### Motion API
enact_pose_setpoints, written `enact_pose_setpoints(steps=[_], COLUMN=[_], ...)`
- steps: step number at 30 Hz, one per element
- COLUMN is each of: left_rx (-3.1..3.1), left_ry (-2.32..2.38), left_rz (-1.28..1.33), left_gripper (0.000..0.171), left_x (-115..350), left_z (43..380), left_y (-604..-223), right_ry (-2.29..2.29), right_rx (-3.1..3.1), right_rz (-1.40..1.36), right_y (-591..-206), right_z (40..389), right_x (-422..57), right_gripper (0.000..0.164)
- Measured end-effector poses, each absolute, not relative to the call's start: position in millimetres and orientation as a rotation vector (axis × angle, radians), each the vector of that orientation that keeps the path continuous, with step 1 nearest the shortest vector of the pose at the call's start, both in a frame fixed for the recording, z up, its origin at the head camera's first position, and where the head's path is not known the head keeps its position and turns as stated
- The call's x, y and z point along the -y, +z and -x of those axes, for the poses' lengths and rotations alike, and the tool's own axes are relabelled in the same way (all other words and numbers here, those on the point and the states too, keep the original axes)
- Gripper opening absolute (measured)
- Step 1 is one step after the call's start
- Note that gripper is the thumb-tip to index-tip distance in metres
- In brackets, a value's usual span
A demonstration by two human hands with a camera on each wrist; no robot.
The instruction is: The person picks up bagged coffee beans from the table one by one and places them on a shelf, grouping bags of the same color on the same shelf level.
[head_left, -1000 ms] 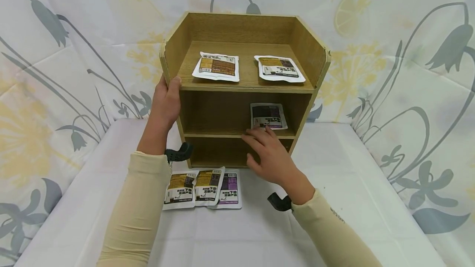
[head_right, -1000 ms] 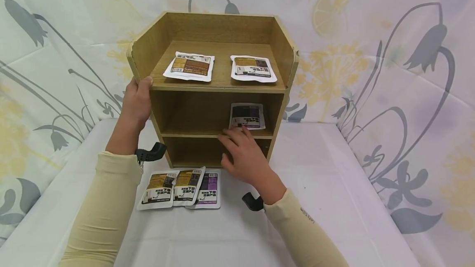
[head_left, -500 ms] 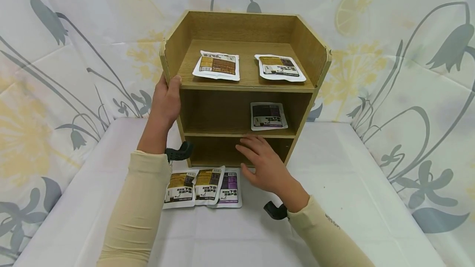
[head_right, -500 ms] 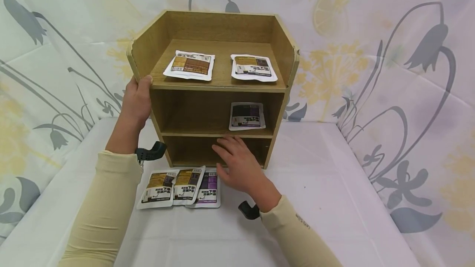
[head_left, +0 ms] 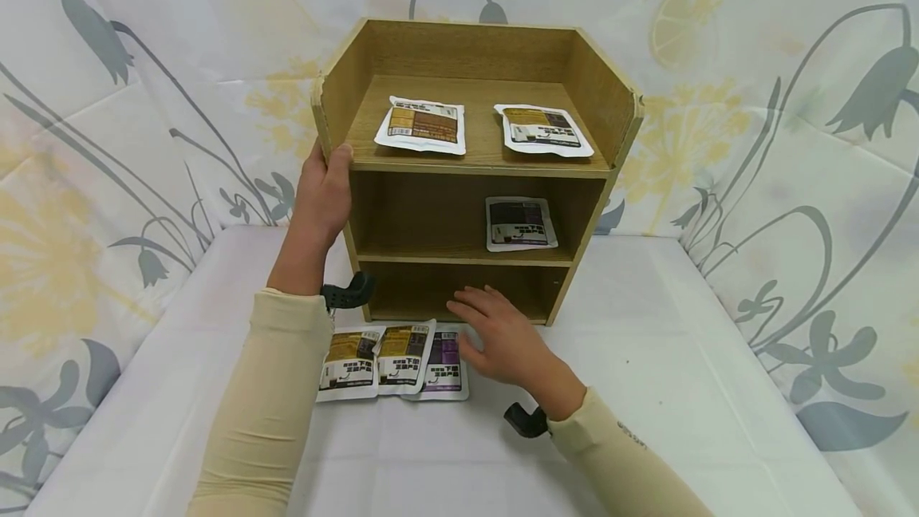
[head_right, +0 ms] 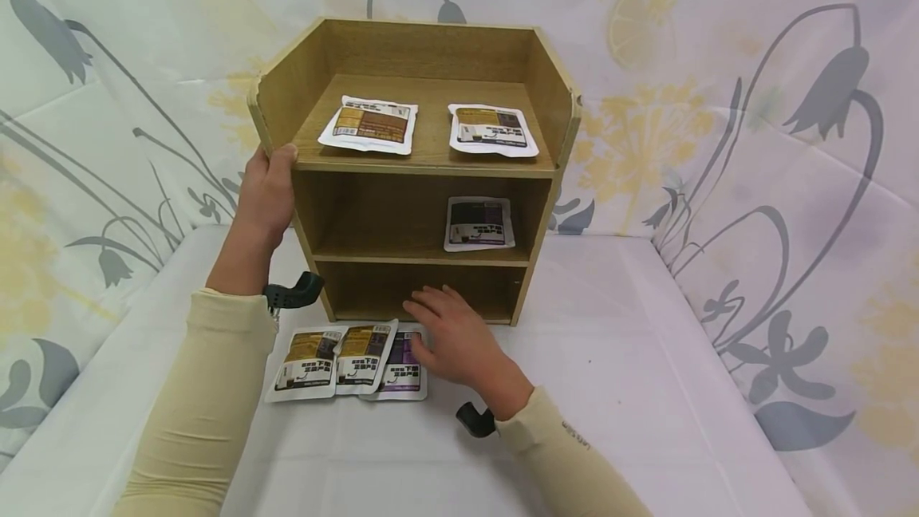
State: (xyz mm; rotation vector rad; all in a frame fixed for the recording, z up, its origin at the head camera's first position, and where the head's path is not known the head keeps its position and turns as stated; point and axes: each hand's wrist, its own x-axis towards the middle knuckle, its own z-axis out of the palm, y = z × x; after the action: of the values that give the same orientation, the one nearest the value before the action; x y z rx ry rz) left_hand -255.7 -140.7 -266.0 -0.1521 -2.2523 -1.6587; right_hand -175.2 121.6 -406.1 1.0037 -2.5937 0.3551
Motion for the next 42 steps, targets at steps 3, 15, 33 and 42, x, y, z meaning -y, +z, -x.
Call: enact_pose_setpoints(steps=[3, 15, 33, 42], left_rx=[2.256, 2.263, 2.264, 2.25], left_ry=[-1.661, -1.655, -1.648, -1.65], left_rz=[0.157, 0.149, 0.139, 0.143], left_gripper=[0.052, 0.052, 0.053, 0.053], left_x=[140, 140, 140, 139], left_z=[255, 254, 255, 255], left_y=[-265, -265, -265, -265], right_ry=[0.363, 0.282, 0.221, 0.121], right_rx=[2.656, 2.796, 2.89, 2.904], right_rz=[-1.002, -1.07, -1.168, -1.121], right_y=[-410, -422, -439, -441], right_z=[174, 170, 165, 164], right_x=[-120, -112, -99, -94], right_gripper=[0.048, 0.051, 0.057, 0.072])
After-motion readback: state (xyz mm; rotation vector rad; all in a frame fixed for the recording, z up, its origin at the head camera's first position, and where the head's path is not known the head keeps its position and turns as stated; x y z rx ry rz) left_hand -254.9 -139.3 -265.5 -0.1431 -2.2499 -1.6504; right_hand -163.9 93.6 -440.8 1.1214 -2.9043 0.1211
